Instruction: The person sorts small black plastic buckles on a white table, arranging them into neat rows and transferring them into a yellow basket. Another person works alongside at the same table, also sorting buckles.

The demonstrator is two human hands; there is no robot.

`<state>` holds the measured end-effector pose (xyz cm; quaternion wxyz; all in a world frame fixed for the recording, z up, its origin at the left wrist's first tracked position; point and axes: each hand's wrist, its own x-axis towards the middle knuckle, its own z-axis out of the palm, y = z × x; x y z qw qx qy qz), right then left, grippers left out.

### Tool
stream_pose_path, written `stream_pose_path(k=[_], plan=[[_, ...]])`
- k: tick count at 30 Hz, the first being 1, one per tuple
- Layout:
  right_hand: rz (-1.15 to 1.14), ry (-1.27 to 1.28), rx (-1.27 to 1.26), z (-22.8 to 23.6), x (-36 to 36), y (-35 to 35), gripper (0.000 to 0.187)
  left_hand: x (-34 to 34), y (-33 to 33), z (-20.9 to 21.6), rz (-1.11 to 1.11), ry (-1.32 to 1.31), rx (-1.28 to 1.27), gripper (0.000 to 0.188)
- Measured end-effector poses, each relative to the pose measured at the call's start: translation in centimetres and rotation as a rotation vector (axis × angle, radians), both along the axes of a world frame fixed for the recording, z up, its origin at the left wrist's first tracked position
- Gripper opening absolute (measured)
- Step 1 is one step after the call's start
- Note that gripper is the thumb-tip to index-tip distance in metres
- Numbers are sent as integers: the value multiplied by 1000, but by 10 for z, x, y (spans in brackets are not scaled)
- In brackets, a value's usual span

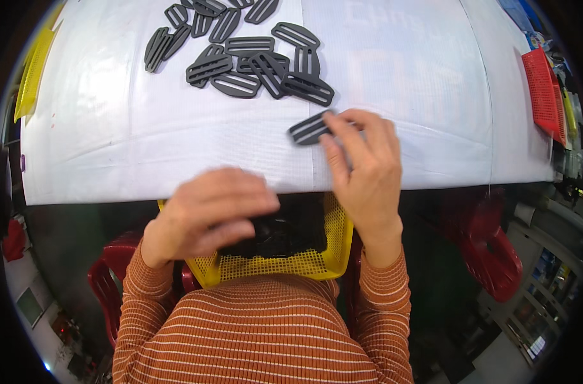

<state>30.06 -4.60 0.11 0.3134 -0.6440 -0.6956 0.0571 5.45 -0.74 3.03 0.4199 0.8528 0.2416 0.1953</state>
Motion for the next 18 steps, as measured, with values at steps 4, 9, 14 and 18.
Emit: stream_pose_path(k=[4,9,14,18], plan=[[55,92,45,2,-10,11,22,15,43,-4,244,65,471,36],[4,-60,99,0,-14,32,22,42,71,-19,262,301,727,45],[204,11,69,-6,-12,15,25,24,30,-19,236,412,695,43],[75,31,87,-8,-14,33,27,0,4,-20,324,360,569,40]])
